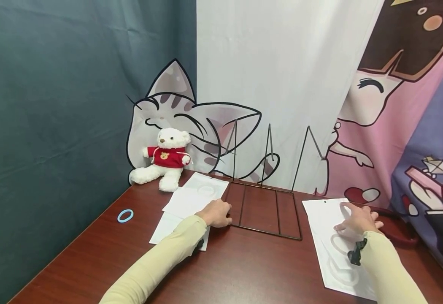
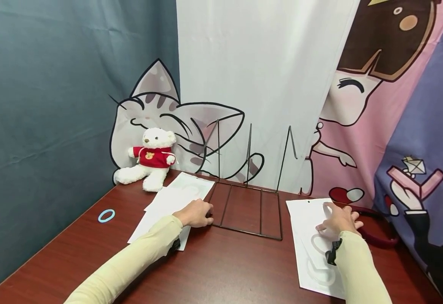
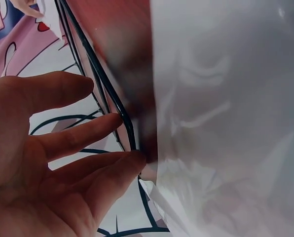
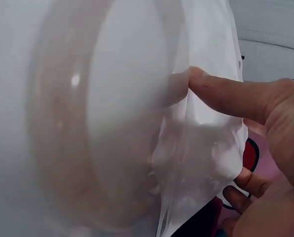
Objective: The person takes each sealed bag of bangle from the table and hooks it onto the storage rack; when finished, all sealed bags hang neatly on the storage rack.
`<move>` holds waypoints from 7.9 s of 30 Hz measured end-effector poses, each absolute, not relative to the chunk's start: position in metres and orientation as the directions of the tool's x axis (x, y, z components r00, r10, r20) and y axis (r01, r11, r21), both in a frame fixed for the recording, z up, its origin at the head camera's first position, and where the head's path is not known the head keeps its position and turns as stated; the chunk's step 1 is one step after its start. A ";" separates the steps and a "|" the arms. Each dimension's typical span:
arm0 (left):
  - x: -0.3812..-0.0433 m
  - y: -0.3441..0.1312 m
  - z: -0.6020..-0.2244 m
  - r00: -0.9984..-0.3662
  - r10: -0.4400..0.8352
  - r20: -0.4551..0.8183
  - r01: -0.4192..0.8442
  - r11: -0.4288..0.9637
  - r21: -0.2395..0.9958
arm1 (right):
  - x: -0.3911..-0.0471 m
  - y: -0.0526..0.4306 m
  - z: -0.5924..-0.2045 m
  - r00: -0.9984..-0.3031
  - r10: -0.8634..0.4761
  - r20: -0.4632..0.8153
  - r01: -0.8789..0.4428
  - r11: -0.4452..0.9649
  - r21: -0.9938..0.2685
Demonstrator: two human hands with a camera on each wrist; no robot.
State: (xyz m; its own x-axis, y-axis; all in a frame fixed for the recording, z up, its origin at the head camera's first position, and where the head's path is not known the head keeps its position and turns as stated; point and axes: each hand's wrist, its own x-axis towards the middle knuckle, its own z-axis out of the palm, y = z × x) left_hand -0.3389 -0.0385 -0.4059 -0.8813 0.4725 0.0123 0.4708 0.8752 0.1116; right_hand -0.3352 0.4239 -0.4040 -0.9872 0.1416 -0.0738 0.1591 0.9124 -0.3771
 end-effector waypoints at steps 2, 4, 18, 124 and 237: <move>-0.339 -0.038 -0.407 -0.878 0.479 0.016 0.477 0.871 0.117 | -0.336 0.424 -0.404 -0.987 0.145 -0.062 0.158 0.913 -0.375; -0.338 -0.038 -0.407 -0.876 0.482 0.022 0.481 0.868 0.121 | -0.336 0.425 -0.405 -0.988 0.140 -0.060 0.153 0.912 -0.382; -0.337 -0.039 -0.403 -0.872 0.489 0.014 0.486 0.863 0.141 | -0.334 0.439 -0.400 -0.998 -0.061 -0.027 -0.039 0.862 -0.505; -0.342 -0.030 -0.397 -0.886 0.460 0.065 0.464 0.876 0.130 | -0.228 0.333 -0.267 -0.789 -0.078 0.609 -0.606 0.260 -0.752; -0.343 -0.026 -0.397 -0.893 0.440 0.096 0.448 0.889 0.090 | -0.337 0.316 -0.256 -0.758 0.247 0.604 -0.344 0.635 -0.692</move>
State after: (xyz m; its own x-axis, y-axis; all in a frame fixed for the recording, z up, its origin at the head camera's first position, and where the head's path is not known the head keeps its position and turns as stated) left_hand -0.3435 -0.0255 -0.3967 -0.8926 0.4404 0.0960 0.4484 0.8893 0.0900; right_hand -0.3369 0.3163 -0.2563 -0.7575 0.2473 0.6042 -0.3443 0.6349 -0.6916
